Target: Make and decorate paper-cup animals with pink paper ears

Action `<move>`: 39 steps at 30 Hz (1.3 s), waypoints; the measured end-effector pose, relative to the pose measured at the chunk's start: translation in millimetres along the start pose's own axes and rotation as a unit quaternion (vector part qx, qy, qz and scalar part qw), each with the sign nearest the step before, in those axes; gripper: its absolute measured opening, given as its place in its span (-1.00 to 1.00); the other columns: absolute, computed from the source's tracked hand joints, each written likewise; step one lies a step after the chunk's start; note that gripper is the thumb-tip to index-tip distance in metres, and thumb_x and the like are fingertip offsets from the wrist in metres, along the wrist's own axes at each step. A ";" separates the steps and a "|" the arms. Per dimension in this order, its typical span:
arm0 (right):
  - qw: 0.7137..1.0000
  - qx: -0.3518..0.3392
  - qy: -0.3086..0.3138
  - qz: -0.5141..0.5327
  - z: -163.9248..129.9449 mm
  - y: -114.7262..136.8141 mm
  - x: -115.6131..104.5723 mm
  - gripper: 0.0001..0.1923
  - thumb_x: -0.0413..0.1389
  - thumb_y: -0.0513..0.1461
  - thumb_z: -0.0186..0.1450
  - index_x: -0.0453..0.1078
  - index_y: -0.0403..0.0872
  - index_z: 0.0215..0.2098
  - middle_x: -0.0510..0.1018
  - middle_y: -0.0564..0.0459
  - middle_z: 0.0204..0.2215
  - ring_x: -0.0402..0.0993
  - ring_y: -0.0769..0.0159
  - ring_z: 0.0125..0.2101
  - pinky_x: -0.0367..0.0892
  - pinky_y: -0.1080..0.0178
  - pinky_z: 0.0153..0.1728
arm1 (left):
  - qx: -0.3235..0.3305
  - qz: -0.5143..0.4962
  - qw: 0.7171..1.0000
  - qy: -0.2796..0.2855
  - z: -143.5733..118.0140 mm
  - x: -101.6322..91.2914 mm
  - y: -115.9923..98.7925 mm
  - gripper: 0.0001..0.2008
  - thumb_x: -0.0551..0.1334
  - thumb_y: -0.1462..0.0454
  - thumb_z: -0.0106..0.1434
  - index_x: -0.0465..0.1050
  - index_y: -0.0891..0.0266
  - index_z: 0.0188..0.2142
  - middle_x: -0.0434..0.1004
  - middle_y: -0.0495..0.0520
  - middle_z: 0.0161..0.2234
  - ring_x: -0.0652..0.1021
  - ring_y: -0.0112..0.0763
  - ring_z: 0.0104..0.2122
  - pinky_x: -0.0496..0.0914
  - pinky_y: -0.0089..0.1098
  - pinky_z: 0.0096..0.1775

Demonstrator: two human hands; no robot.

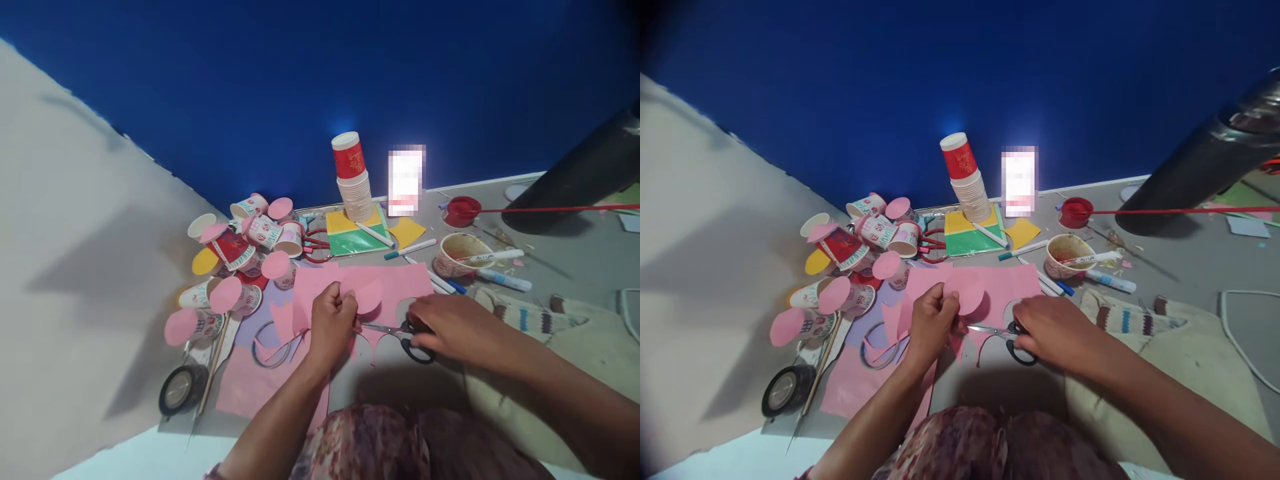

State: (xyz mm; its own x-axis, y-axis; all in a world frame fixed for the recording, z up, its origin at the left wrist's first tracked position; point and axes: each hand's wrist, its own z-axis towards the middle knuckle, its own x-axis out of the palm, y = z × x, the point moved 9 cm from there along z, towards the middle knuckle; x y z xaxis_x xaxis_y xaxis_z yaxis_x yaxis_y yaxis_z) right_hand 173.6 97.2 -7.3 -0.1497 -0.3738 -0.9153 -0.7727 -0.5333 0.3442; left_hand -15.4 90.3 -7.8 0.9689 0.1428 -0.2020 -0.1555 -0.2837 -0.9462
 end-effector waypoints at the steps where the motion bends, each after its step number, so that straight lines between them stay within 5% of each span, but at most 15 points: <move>1: 0.999 0.003 0.030 -0.027 -2.7 -2.2 6.8 -0.89 0.30 -0.19 0.24 0.50 -0.05 -0.33 0.67 -0.10 -0.33 0.60 0.07 -0.32 0.19 0.19 -0.39 | 0.027 0.036 0.999 -0.032 -0.7 -6.5 -4.9 -0.73 0.21 0.18 0.25 0.18 0.14 -0.52 0.31 -0.18 -0.72 0.44 -0.49 -0.69 0.25 -0.52 -0.57; 5: 0.995 -0.005 0.049 -0.088 -7.9 -3.6 18.9 -0.83 0.28 -0.24 0.19 0.52 -0.06 -0.22 0.66 -0.16 -0.28 0.63 -0.05 -0.26 0.21 0.17 -0.40 | 0.102 0.116 0.981 -0.115 -4.5 -23.0 -22.7 -0.71 0.20 0.22 0.25 0.22 0.17 -0.57 0.31 -0.15 -0.66 0.39 -0.54 -0.61 0.24 -0.52 -0.49; 9: 0.995 -0.021 0.062 -0.071 -8.0 -2.2 18.7 -0.90 0.20 -0.31 0.19 0.51 -0.04 -0.31 0.67 -0.13 -0.32 0.63 0.01 -0.31 0.19 0.19 -0.40 | 0.047 0.018 0.994 -0.102 0.1 -28.2 -19.1 -0.71 0.23 0.19 0.22 0.21 0.16 -0.56 0.27 -0.18 -0.69 0.43 -0.52 -0.68 0.22 -0.54 -0.60; 14: 0.987 0.029 0.103 0.117 -6.9 -23.1 9.8 -0.94 0.17 -0.30 0.15 0.49 -0.03 -0.41 0.62 0.01 -0.49 0.51 0.19 -0.45 0.15 0.24 -0.44 | 0.038 -0.048 0.989 -0.132 5.2 -43.8 -19.0 -0.74 0.25 0.18 0.21 0.28 0.19 -0.54 0.44 -0.12 -0.67 0.47 -0.51 -0.71 0.26 -0.56 -0.63; 18: 0.890 0.080 0.113 0.435 -0.9 -31.9 13.0 -0.75 0.22 -0.12 0.21 0.57 -0.05 -0.20 0.64 0.02 -0.42 0.36 0.35 -0.56 0.19 0.29 -0.54 | 0.054 -0.049 0.987 -0.145 5.6 -50.5 -20.8 -0.74 0.25 0.19 0.22 0.29 0.19 -0.55 0.40 -0.13 -0.70 0.49 -0.50 -0.70 0.27 -0.57 -0.62; 22: 0.835 0.087 0.122 0.529 8.3 -21.2 19.3 -0.67 0.35 -0.07 0.10 0.60 -0.09 -0.24 0.61 -0.02 -0.38 0.42 0.30 -0.44 0.28 0.29 -0.47 | 0.045 -0.062 0.985 -0.154 3.0 -53.7 -21.8 -0.74 0.26 0.18 0.20 0.29 0.18 -0.56 0.38 -0.14 -0.70 0.45 -0.51 -0.71 0.25 -0.56 -0.63; 29: 0.857 0.086 0.133 0.491 8.0 0.3 32.7 -0.75 0.31 -0.09 0.04 0.42 -0.04 -0.41 0.45 0.11 -0.48 0.26 0.34 -0.48 0.17 0.28 -0.47 | 0.049 -0.042 0.986 -0.155 -0.5 -52.0 -23.0 -0.73 0.23 0.16 0.21 0.28 0.16 -0.56 0.30 -0.15 -0.68 0.34 -0.53 -0.67 0.20 -0.52 -0.58; 34: 0.865 0.103 0.118 0.476 8.9 6.5 36.4 -0.53 0.31 0.12 0.07 0.27 -0.02 -0.50 0.24 0.22 -0.61 0.05 0.40 -0.54 -0.03 0.28 -0.50 | 0.083 -0.005 0.983 -0.166 -4.6 -49.5 -27.2 -0.68 0.23 0.18 0.19 0.16 0.16 -0.60 0.07 -0.17 -0.64 0.17 -0.56 -0.60 0.12 -0.50 -0.53; 39: 0.862 0.109 0.119 0.480 9.3 7.6 34.4 -0.39 0.32 0.26 0.02 0.22 -0.01 -0.52 0.17 0.24 -0.62 -0.01 0.41 -0.54 -0.07 0.28 -0.51 | 0.091 -0.014 0.989 -0.120 -7.1 -36.7 -26.8 -0.67 0.22 0.17 0.22 0.17 0.17 -0.59 0.06 -0.17 -0.62 0.13 -0.55 -0.59 0.07 -0.49 -0.54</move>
State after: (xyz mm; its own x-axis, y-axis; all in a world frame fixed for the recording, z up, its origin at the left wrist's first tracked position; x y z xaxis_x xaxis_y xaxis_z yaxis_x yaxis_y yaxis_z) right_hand 156.8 87.3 -38.2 -0.6749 -0.7220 -0.1525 -0.4638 0.2543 0.8486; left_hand -45.4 86.0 26.8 0.9035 0.3741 -0.2092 -0.1834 -0.1036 -0.9776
